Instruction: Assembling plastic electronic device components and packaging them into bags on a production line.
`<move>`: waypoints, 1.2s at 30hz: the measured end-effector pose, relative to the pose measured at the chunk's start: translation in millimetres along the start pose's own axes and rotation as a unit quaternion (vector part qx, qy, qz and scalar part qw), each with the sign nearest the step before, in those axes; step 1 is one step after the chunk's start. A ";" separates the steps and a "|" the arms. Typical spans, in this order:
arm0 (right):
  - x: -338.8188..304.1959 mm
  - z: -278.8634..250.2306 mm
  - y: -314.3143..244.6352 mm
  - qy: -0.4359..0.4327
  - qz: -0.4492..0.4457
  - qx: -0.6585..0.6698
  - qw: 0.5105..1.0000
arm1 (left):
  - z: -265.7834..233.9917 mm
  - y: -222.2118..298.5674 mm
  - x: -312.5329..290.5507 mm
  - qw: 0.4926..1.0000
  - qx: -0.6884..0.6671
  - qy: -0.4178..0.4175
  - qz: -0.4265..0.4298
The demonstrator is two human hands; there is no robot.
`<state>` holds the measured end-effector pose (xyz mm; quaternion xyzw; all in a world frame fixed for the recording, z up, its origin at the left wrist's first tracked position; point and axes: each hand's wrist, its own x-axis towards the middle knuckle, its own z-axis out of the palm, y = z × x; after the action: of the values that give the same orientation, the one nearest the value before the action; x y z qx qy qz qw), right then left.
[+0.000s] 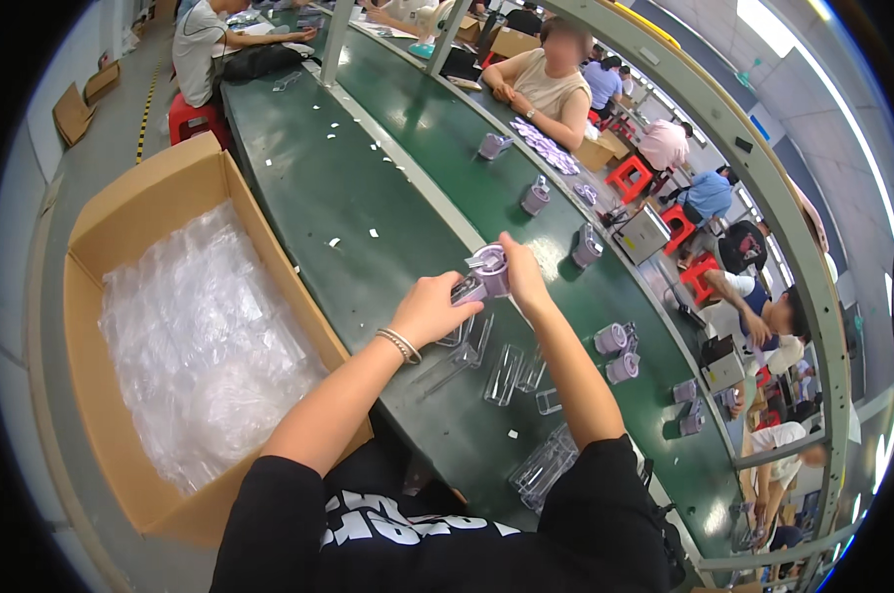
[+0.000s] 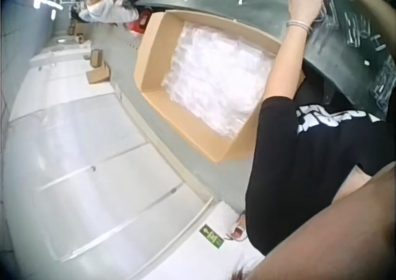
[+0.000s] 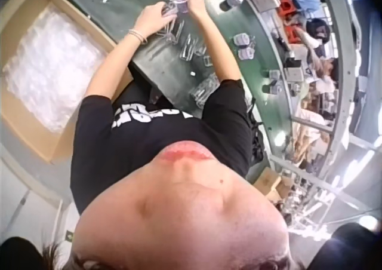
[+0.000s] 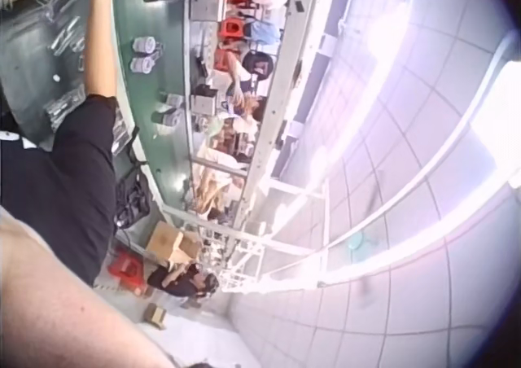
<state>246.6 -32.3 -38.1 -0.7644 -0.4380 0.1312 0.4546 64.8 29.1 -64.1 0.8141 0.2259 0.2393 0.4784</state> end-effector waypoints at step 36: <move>-29.1 -49.8 -58.5 -0.264 -0.025 0.030 0.964 | -11.8 5.4 -0.3 0.883 -0.439 -0.118 -0.112</move>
<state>227.3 -72.3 31.0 -0.6773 -0.5573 0.3303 0.3487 58.2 34.4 -54.3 0.5119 0.1291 0.1606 0.8339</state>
